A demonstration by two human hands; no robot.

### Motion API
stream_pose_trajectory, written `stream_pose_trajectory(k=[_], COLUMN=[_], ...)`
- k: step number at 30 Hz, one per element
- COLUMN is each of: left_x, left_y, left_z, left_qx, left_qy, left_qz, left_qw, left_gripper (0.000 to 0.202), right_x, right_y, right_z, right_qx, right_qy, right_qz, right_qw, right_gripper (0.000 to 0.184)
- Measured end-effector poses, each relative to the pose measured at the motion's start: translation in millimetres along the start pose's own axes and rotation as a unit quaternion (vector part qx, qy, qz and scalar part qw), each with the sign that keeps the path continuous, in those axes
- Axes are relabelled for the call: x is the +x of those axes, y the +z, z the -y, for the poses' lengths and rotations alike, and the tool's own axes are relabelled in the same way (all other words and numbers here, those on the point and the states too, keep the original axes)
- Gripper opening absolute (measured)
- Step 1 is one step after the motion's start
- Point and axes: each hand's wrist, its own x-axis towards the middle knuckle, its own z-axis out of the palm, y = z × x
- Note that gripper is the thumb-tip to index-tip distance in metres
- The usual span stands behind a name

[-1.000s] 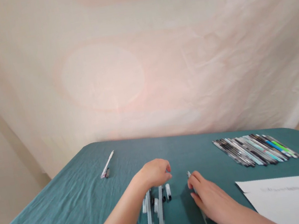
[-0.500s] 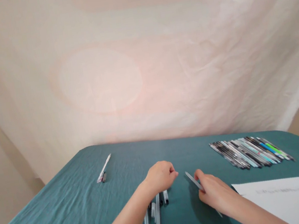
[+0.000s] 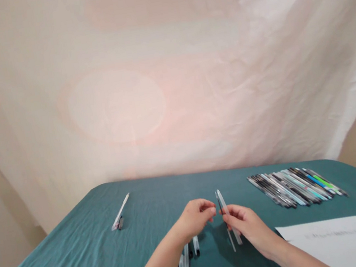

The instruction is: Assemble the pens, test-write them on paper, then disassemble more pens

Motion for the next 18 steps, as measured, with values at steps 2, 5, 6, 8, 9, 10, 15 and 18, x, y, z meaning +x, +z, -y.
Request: stream_pose_trajectory(k=[2, 5, 6, 8, 9, 10, 15, 18], left_x=[-1.4, -3.2, -3.6, -4.3, -4.4, -4.2, 3.1, 10.4], left_y=[1.5, 2.9, 3.5, 4.8, 5.6, 6.2, 2.1, -8.9], left_z=[-2.0, -3.9, -4.5, -5.4, -5.5, -5.4, -0.8, 2.7], left_qx=[-0.040, -0.094, -0.104, -0.112, -0.115, -0.117, -0.152, -0.211], left_qy=[-0.018, -0.030, -0.028, -0.023, -0.021, -0.018, 0.003, 0.023], left_qz=[0.009, 0.029, 0.029, 0.022, 0.019, 0.017, -0.024, -0.117], left_qw=[0.999, 0.995, 0.994, 0.993, 0.993, 0.993, 0.988, 0.970], left_gripper=[0.030, 0.032, 0.031, 0.028, 0.026, 0.024, 0.028, 0.029], right_x=[-2.1, -4.5, -5.1, -5.7, -5.8, -5.7, -4.2, -3.2], right_y=[1.2, 3.2, 4.0, 5.7, 6.3, 6.9, 6.5, 5.1], right_z=[0.8, 1.0, 1.0, 1.4, 1.8, 2.3, 2.3, -1.8], right_qx=[0.009, 0.019, 0.020, 0.016, 0.012, 0.009, -0.011, -0.033], right_qy=[0.000, 0.002, 0.005, 0.010, 0.011, 0.011, -0.001, 0.003], right_qz=[0.012, 0.031, 0.037, 0.044, 0.045, 0.046, 0.043, 0.033], right_qw=[1.000, 0.999, 0.999, 0.999, 0.999, 0.999, 0.999, 0.999], right_gripper=[0.024, 0.024, 0.025, 0.025, 0.025, 0.026, 0.036, 0.043])
